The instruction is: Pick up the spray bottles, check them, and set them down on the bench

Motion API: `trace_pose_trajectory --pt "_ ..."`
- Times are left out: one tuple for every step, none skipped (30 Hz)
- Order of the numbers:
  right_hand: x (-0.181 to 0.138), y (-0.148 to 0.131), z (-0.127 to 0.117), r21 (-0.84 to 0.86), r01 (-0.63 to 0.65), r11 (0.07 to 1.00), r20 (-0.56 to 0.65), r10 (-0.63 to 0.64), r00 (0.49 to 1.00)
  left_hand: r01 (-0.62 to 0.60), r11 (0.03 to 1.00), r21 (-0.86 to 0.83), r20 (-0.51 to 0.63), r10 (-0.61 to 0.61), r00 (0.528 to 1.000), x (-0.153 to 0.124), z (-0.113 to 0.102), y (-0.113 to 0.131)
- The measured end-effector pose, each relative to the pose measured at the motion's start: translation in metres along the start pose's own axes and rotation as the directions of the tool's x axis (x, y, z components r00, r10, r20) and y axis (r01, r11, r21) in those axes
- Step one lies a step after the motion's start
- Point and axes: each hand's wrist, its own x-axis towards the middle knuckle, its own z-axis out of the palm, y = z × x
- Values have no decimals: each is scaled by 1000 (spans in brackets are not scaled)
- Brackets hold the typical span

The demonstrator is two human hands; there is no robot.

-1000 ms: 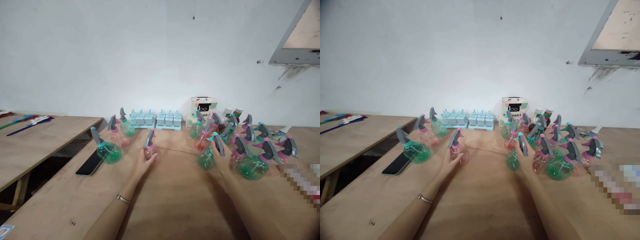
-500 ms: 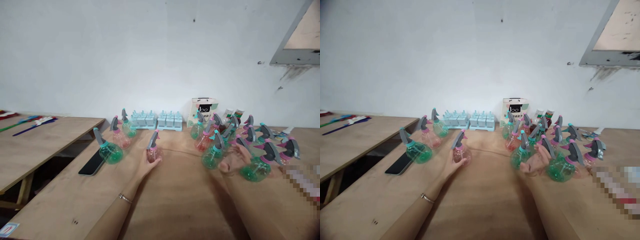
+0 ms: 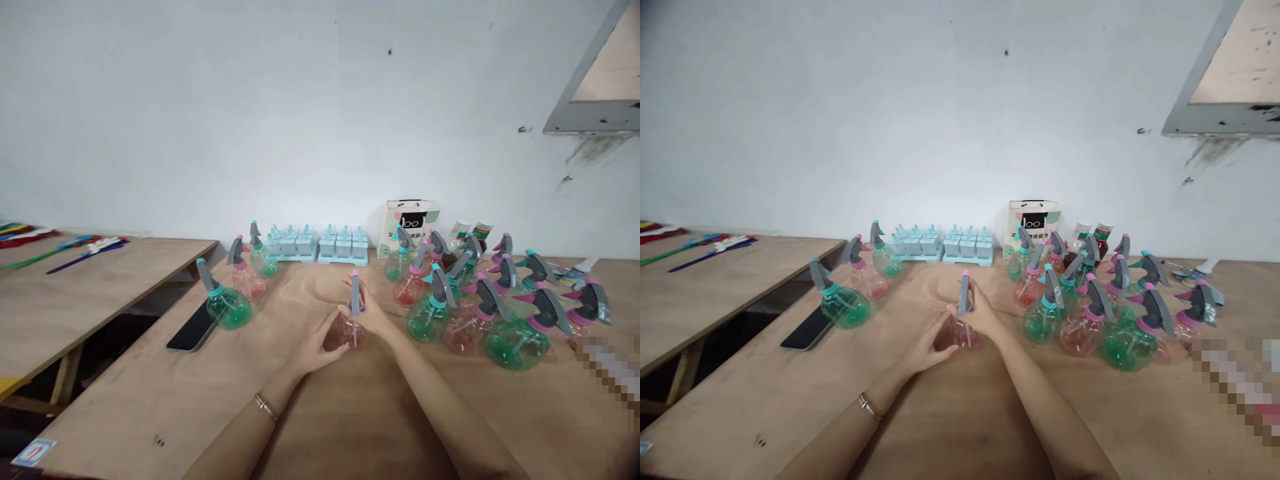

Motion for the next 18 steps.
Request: trace_pose_trajectory --pt "1 2 -3 36 -5 999 35 3 999 12 999 40 1 -12 1000 -1 -2 1" --pt "2 3 -5 57 1 998 62 -5 998 17 998 63 4 -18 1000 -1 -4 1" --pt "1 5 -7 72 19 997 72 -25 997 13 997 76 8 -14 1000 0 -6 2" --pt "0 6 -7 86 47 995 69 -53 996 1 996 84 12 -2 1000 0 -7 2" --pt "-1 8 -7 104 79 991 61 -86 994 -15 996 92 15 14 1000 1 -8 3" --pt "-3 11 -5 123 110 986 53 -117 992 -30 995 97 14 29 999 2 -8 4" --pt "-4 13 -3 141 135 981 48 -143 989 -40 994 101 10 39 999 3 -8 5" --pt "-4 16 -1 161 151 975 45 -160 986 -44 994 103 5 43 999 4 -8 6" --pt "-5 18 1 180 156 971 43 -166 985 -42 994 103 2 42 999 4 -8 7" --pt "-4 21 3 200 148 969 40 -159 986 -40 994 105 3 40 999 4 -8 7" --pt "-4 22 4 220 130 967 33 -141 990 -40 993 112 8 39 999 4 -8 7" --pt "-3 23 4 242 103 965 21 -111 994 -46 990 132 9 46 999 4 -9 7" --pt "-2 23 4 267 67 961 9 -72 997 -65 983 170 -8 67 998 3 -12 6" --pt "-1 23 2 297 26 955 -7 -25 1000 -99 970 224 -61 116 991 2 -17 4" --pt "0 22 0 335 -22 942 -19 31 999 -144 945 294 -165 199 966 1 -24 1" --pt "1 20 -3 383 -73 921 -27 90 996 -184 906 382 -304 311 900 0 -35 -2" --pt "2 17 -7 438 -122 891 -23 147 989 -197 855 479 -452 433 779 -1 -47 -4" --pt "3 14 -11 495 -163 853 -8 192 981 -172 807 565 -593 542 596 -3 -63 -7"
